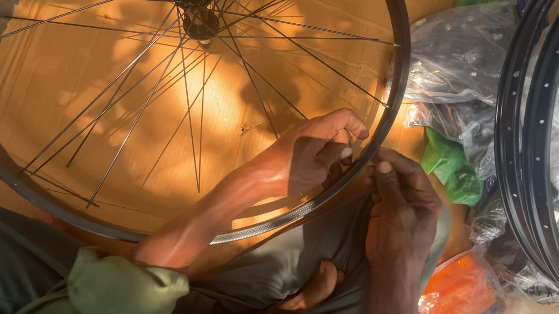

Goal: The person is assembling a bicycle wheel by inserting spokes into the rim and securing them with nipples. They work systematically around the wheel, threading each spoke and tightening it by hand.

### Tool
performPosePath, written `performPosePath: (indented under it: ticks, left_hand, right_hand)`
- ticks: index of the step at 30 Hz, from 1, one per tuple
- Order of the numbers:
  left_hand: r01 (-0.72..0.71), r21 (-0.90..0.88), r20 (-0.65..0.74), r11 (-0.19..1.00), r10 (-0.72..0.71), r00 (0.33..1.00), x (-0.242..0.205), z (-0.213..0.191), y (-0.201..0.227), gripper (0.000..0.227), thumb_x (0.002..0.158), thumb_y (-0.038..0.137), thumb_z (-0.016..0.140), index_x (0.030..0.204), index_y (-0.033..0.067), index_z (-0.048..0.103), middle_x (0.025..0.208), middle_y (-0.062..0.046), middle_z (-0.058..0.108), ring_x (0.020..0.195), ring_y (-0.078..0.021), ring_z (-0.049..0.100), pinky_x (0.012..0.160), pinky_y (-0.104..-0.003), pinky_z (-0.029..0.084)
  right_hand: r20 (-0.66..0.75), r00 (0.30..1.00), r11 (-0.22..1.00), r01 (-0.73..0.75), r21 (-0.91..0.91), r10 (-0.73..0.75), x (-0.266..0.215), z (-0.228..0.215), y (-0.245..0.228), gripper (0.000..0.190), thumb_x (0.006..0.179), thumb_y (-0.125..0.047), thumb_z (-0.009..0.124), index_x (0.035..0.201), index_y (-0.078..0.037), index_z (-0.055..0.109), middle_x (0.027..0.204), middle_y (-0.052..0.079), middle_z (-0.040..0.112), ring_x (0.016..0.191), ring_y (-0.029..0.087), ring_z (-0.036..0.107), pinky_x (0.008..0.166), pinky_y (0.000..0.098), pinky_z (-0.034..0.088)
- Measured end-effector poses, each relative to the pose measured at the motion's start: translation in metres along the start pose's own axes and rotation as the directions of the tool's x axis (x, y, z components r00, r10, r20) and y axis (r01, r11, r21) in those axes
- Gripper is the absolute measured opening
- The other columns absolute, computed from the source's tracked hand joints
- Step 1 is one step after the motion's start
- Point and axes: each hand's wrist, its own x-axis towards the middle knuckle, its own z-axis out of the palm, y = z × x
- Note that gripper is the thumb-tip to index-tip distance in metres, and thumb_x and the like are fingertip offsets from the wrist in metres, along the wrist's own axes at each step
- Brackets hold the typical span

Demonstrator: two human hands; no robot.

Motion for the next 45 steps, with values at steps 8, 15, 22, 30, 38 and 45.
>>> performPosePath:
  ticks: [8,15,22,30,38,45]
  left_hand:
    - [-0.029,0.007,-0.087,1.000,0.029,0.996,0.001,0.001,-0.004,0.018,0.097,0.003,0.054,0.114,0.0024,0.053,0.086,-0.010,0.067,0.079,-0.0182,0.067,0.072,-0.034,0.053]
    - [-0.007,-0.083,-0.070,0.997,0.001,0.998,0.000,0.001,-0.008,0.017,0.094,0.003,0.060,0.108,0.0019,0.052,0.092,-0.010,0.067,0.086,-0.0175,0.068,0.075,-0.034,0.055]
    - [-0.018,-0.080,-0.047,0.997,0.014,0.999,-0.006,-0.002,-0.009,0.014,0.094,0.001,0.062,0.105,0.0036,0.055,0.096,-0.008,0.066,0.095,-0.0172,0.067,0.083,-0.034,0.055]
    - [-0.095,-0.052,-0.044,0.994,0.093,0.995,-0.006,-0.006,-0.012,0.016,0.093,0.003,0.067,0.104,0.0033,0.056,0.098,-0.007,0.067,0.098,-0.0166,0.067,0.087,-0.034,0.055]
    - [0.011,0.019,0.126,1.000,-0.014,0.992,0.001,-0.009,0.009,0.039,0.093,0.012,0.056,0.129,0.0007,0.045,0.080,-0.008,0.058,0.071,-0.0180,0.058,0.062,-0.037,0.048]
    - [0.172,-0.159,0.272,0.972,-0.124,0.954,0.005,-0.019,0.027,0.067,0.090,0.020,0.062,0.144,0.0013,0.027,0.073,-0.007,0.052,0.067,-0.0175,0.060,0.064,-0.035,0.062]
  right_hand:
    - [0.010,0.997,0.973,0.073,-0.218,-0.073,-0.002,0.000,0.004,0.011,0.097,0.008,0.072,0.104,0.003,0.066,0.097,0.010,0.070,0.082,0.012,0.061,0.073,0.0236,0.049]
    - [0.154,0.988,0.969,0.053,-0.239,-0.016,-0.004,-0.009,0.004,0.015,0.092,0.011,0.069,0.100,0.001,0.062,0.098,0.010,0.072,0.090,0.013,0.069,0.082,0.0247,0.056]
    - [0.150,0.988,0.974,0.057,-0.220,-0.024,-0.004,-0.007,0.006,0.014,0.095,0.010,0.070,0.101,0.001,0.062,0.101,0.009,0.069,0.092,0.012,0.066,0.082,0.0259,0.055]
    - [0.126,0.991,0.967,-0.006,-0.253,0.039,0.001,-0.005,0.006,0.016,0.094,0.008,0.070,0.105,0.000,0.062,0.099,0.009,0.070,0.085,0.012,0.064,0.075,0.0241,0.053]
    - [0.210,0.977,0.976,0.090,-0.199,-0.047,-0.005,-0.008,0.008,0.020,0.095,0.009,0.072,0.113,0.006,0.065,0.101,0.009,0.071,0.086,0.011,0.063,0.075,0.0231,0.051]
    - [0.218,0.969,0.974,0.156,-0.165,-0.118,-0.012,-0.001,0.002,0.017,0.094,0.007,0.069,0.110,0.005,0.063,0.100,0.009,0.072,0.091,0.012,0.071,0.083,0.0249,0.059]
